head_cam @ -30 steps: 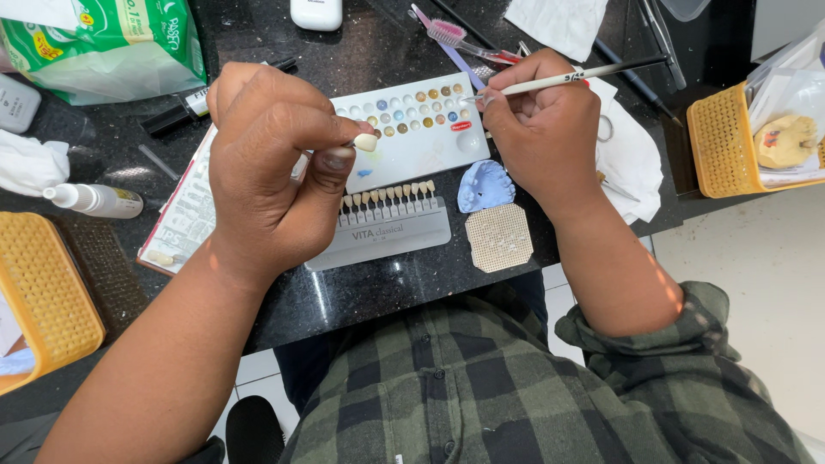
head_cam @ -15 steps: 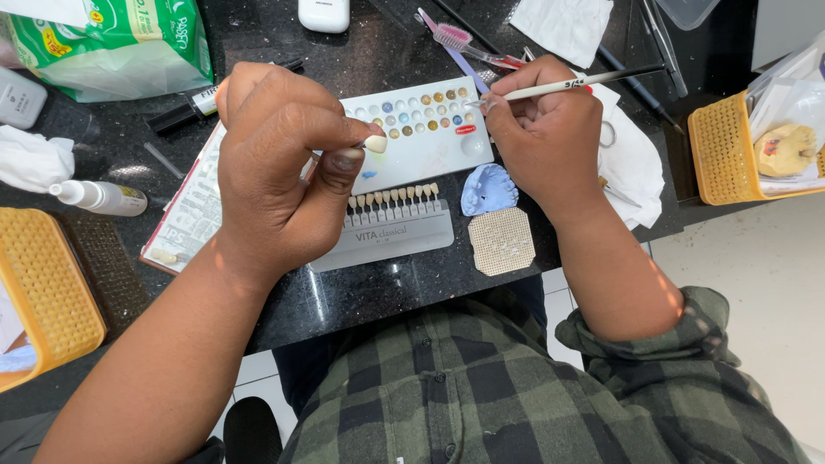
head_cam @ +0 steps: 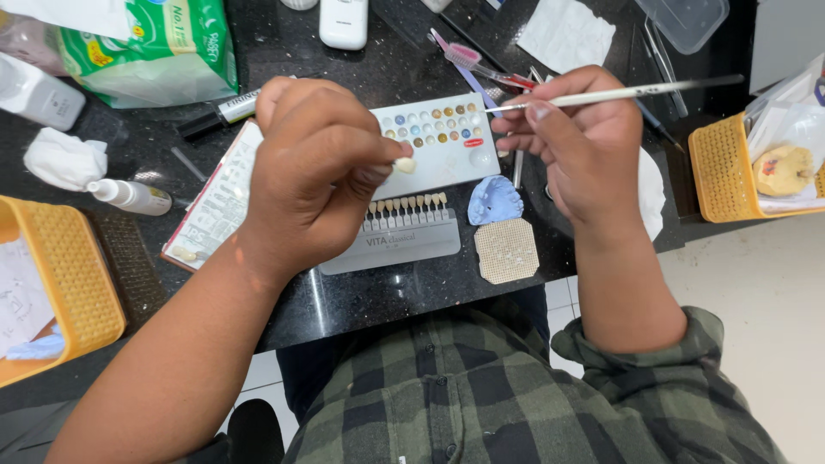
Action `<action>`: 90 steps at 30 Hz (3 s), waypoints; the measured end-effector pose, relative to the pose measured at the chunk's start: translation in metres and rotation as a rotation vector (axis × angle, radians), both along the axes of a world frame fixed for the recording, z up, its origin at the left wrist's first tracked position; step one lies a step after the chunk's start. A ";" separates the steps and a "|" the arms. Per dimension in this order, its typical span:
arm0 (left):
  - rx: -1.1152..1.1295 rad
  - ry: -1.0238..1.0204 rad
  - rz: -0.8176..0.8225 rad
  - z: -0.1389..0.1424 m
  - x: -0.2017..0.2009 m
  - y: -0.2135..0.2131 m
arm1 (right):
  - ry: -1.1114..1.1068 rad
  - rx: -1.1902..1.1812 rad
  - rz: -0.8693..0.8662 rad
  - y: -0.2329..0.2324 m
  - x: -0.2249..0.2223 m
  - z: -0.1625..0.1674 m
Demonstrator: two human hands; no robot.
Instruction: The person paints a small tooth-shaped object using a fine brush and a color palette, repeatedly dipping the brush to apply different shades. They then handle a small container and use tweezers to pick up a tiny piece, while another person hands over a tube of firing paste.
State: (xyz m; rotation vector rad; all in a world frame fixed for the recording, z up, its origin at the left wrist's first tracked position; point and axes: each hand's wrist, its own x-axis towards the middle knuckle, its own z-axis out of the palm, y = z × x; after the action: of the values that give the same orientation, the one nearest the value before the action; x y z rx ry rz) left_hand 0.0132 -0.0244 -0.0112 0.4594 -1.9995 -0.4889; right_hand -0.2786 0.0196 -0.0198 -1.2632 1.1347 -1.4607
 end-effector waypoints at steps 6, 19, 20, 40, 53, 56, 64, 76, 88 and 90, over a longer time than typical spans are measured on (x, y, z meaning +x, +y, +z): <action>0.031 -0.045 -0.066 0.002 -0.001 -0.002 | -0.169 -0.123 0.235 0.028 0.022 0.043; 0.087 -0.028 -0.240 0.007 0.002 -0.019 | -0.145 -0.245 0.386 -0.004 0.049 0.045; 0.078 -0.032 -0.231 0.006 0.002 -0.021 | -0.160 -0.233 0.398 -0.003 0.049 0.045; 0.148 -0.078 -0.168 -0.004 -0.004 -0.019 | 0.323 -0.414 0.485 0.001 0.036 0.048; 0.160 -0.069 -0.200 -0.004 -0.004 -0.019 | 0.429 -0.483 0.449 0.002 0.039 0.052; 0.161 -0.063 -0.210 -0.003 -0.004 -0.019 | 0.425 -0.499 0.453 0.002 0.039 0.052; 0.160 -0.056 -0.206 -0.006 -0.006 -0.018 | 0.444 -0.517 0.463 0.002 0.037 0.048; 0.167 -0.076 -0.204 -0.006 -0.004 -0.018 | 0.479 -0.495 0.458 0.003 0.038 0.050; 0.157 -0.091 -0.205 -0.006 -0.004 -0.019 | 0.502 -0.483 0.458 0.006 0.039 0.052; 0.161 -0.089 -0.210 -0.006 -0.004 -0.019 | 0.482 -0.478 0.452 0.007 0.037 0.049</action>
State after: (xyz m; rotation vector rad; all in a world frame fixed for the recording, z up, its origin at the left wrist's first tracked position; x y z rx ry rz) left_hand 0.0092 -0.0432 -0.0172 0.3771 -2.1142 -0.7762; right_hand -0.2411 0.0262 0.0294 -2.1332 0.7224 -1.1394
